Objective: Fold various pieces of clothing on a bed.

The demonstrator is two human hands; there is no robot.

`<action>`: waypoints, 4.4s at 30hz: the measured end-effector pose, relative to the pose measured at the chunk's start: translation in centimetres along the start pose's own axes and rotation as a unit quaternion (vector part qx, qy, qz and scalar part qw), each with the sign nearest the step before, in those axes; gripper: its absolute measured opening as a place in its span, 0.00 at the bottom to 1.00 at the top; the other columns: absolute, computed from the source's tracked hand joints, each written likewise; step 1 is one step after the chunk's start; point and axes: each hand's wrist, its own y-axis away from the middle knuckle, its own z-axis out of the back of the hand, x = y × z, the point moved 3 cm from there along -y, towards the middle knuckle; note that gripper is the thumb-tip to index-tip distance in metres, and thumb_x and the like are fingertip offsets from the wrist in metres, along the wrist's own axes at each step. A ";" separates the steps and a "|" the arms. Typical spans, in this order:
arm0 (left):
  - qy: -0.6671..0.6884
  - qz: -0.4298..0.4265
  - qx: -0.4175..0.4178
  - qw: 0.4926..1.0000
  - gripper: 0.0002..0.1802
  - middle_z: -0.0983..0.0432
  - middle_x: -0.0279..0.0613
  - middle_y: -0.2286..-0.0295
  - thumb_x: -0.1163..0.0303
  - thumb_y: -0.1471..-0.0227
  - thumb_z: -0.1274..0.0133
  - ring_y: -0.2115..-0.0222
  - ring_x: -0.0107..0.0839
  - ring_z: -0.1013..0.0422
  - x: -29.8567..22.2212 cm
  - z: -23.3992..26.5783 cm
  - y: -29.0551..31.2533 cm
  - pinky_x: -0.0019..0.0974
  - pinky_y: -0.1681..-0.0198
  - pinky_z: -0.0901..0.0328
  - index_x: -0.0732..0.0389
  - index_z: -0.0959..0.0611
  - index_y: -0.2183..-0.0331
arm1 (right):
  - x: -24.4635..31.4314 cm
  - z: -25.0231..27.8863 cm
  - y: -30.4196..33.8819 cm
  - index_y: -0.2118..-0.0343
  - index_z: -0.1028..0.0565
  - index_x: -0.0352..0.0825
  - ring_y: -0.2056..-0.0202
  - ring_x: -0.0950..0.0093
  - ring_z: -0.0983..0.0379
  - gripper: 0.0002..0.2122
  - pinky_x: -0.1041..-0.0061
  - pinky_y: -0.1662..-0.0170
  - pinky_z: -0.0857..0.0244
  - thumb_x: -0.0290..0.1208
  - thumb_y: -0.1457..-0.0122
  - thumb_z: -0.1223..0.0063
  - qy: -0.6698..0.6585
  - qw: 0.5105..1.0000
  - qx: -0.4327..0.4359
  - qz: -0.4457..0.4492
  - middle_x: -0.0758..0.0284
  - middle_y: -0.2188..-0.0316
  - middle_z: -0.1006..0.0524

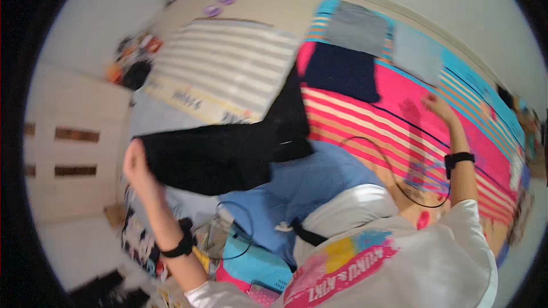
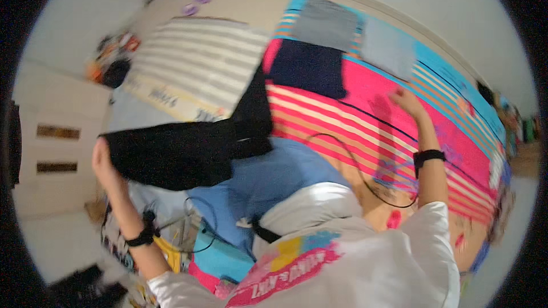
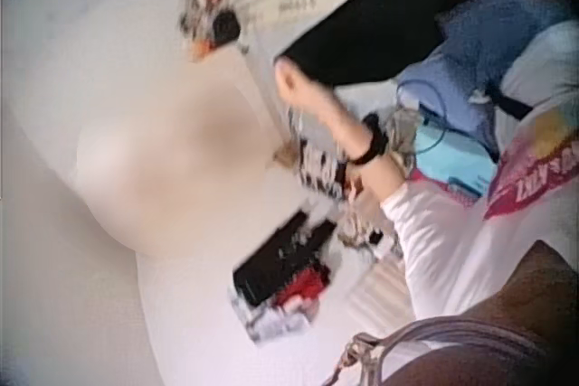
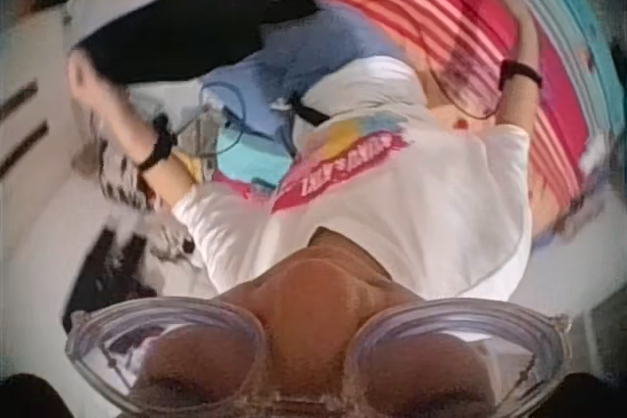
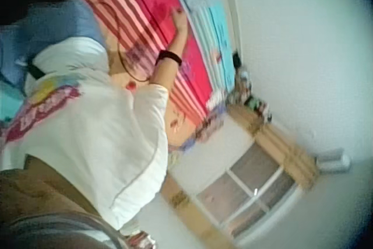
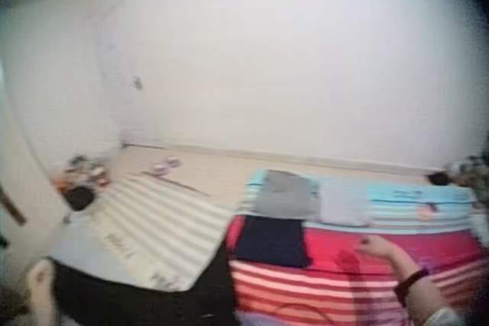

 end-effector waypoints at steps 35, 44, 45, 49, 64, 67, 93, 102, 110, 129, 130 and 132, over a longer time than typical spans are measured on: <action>-0.293 -0.271 -0.131 0.908 0.18 0.27 0.45 0.70 0.65 0.54 0.42 0.66 0.35 0.31 -18.3 14.8 -5.7 0.35 0.61 0.37 0.62 0.28 0.64 | 76.7 0.0 13.3 0.70 0.24 0.26 0.75 0.63 0.27 0.22 0.68 0.68 0.35 0.43 0.58 0.35 0.188 0.680 -0.054 0.707 0.53 0.78 0.24; -0.189 -0.333 -0.238 0.893 0.12 0.25 0.44 0.69 0.67 0.47 0.50 0.65 0.33 0.30 -27.9 20.2 -10.0 0.33 0.58 0.38 0.63 0.24 0.63 | 84.6 7.5 19.1 0.70 0.21 0.27 0.73 0.72 0.26 0.24 0.72 0.67 0.33 0.47 0.59 0.35 0.101 0.695 -0.077 0.708 0.62 0.76 0.22; -0.146 -0.347 -0.215 0.901 0.11 0.25 0.38 0.69 0.67 0.47 0.51 0.65 0.28 0.31 -28.4 20.6 -9.8 0.31 0.58 0.39 0.63 0.23 0.62 | 84.6 7.4 19.2 0.70 0.21 0.28 0.72 0.73 0.26 0.23 0.73 0.66 0.34 0.47 0.59 0.35 0.087 0.704 -0.031 0.704 0.62 0.75 0.22; -0.128 -0.304 -0.193 0.924 0.11 0.24 0.36 0.66 0.71 0.48 0.50 0.63 0.23 0.32 -29.1 22.0 -7.6 0.28 0.56 0.39 0.60 0.20 0.61 | 82.5 6.0 20.1 0.68 0.21 0.30 0.69 0.76 0.27 0.22 0.76 0.63 0.36 0.47 0.59 0.35 0.039 0.715 0.110 0.690 0.64 0.73 0.23; -0.484 -0.273 -0.035 0.831 0.06 0.29 0.54 0.72 0.79 0.54 0.55 0.67 0.52 0.32 -20.6 18.0 -1.1 0.43 0.64 0.37 0.66 0.29 0.69 | 80.0 -2.8 13.0 0.73 0.21 0.33 0.74 0.77 0.31 0.17 0.74 0.67 0.36 0.46 0.45 0.48 0.167 0.692 0.069 0.699 0.67 0.79 0.24; -0.485 -0.263 -0.098 0.828 0.06 0.32 0.54 0.73 0.78 0.57 0.55 0.68 0.51 0.33 -19.9 19.6 -1.4 0.44 0.65 0.37 0.66 0.29 0.71 | 78.7 -3.4 15.4 0.70 0.22 0.34 0.74 0.77 0.30 0.15 0.74 0.66 0.35 0.43 0.44 0.49 0.123 0.678 0.099 0.718 0.66 0.77 0.23; -0.422 -0.148 -0.287 0.847 0.06 0.31 0.60 0.83 0.80 0.69 0.55 0.78 0.51 0.31 -17.3 22.3 -1.2 0.43 0.71 0.36 0.67 0.23 0.84 | 71.1 -8.0 18.5 0.79 0.29 0.28 0.81 0.82 0.42 0.17 0.75 0.76 0.44 0.41 0.48 0.43 0.192 0.638 0.163 0.727 0.70 0.87 0.39; 0.009 -0.082 -0.218 0.973 0.05 0.34 0.34 0.84 0.77 0.62 0.61 0.82 0.29 0.37 -14.8 24.2 -0.5 0.29 0.77 0.42 0.60 0.30 0.81 | 73.7 -7.0 16.4 0.84 0.36 0.38 0.79 0.87 0.44 0.15 0.83 0.75 0.50 0.33 0.49 0.41 -0.008 0.693 0.282 0.663 0.79 0.85 0.38; -0.433 -0.106 0.001 0.895 0.22 0.26 0.35 0.72 0.57 0.59 0.38 0.69 0.26 0.30 -16.0 17.9 0.1 0.31 0.66 0.37 0.64 0.19 0.66 | 76.2 -8.3 11.3 0.69 0.22 0.32 0.68 0.59 0.25 0.22 0.67 0.62 0.33 0.45 0.62 0.34 0.143 0.651 -0.033 0.745 0.53 0.73 0.23; 0.237 -0.054 -0.130 0.961 0.15 0.26 0.38 0.73 0.72 0.53 0.47 0.73 0.24 0.30 -14.0 8.8 -5.0 0.27 0.69 0.37 0.68 0.23 0.61 | 78.0 -21.3 21.5 0.61 0.28 0.30 0.69 0.72 0.26 0.09 0.72 0.66 0.32 0.27 0.44 0.48 -0.462 0.634 0.504 0.361 0.64 0.68 0.24; 0.234 -0.052 -0.130 0.962 0.15 0.26 0.38 0.73 0.72 0.53 0.47 0.73 0.24 0.30 -13.8 9.0 -4.7 0.27 0.69 0.37 0.68 0.23 0.61 | 77.8 -21.4 21.4 0.61 0.28 0.30 0.69 0.72 0.26 0.09 0.72 0.66 0.32 0.27 0.44 0.48 -0.464 0.633 0.505 0.359 0.64 0.68 0.24; 0.238 -0.100 -0.028 0.966 0.17 0.27 0.41 0.62 0.75 0.53 0.47 0.59 0.26 0.33 -14.0 8.6 -4.2 0.27 0.57 0.39 0.67 0.26 0.59 | 77.0 -21.9 21.3 0.61 0.28 0.30 0.69 0.74 0.26 0.08 0.73 0.66 0.32 0.27 0.42 0.52 -0.458 0.619 0.537 0.344 0.65 0.68 0.24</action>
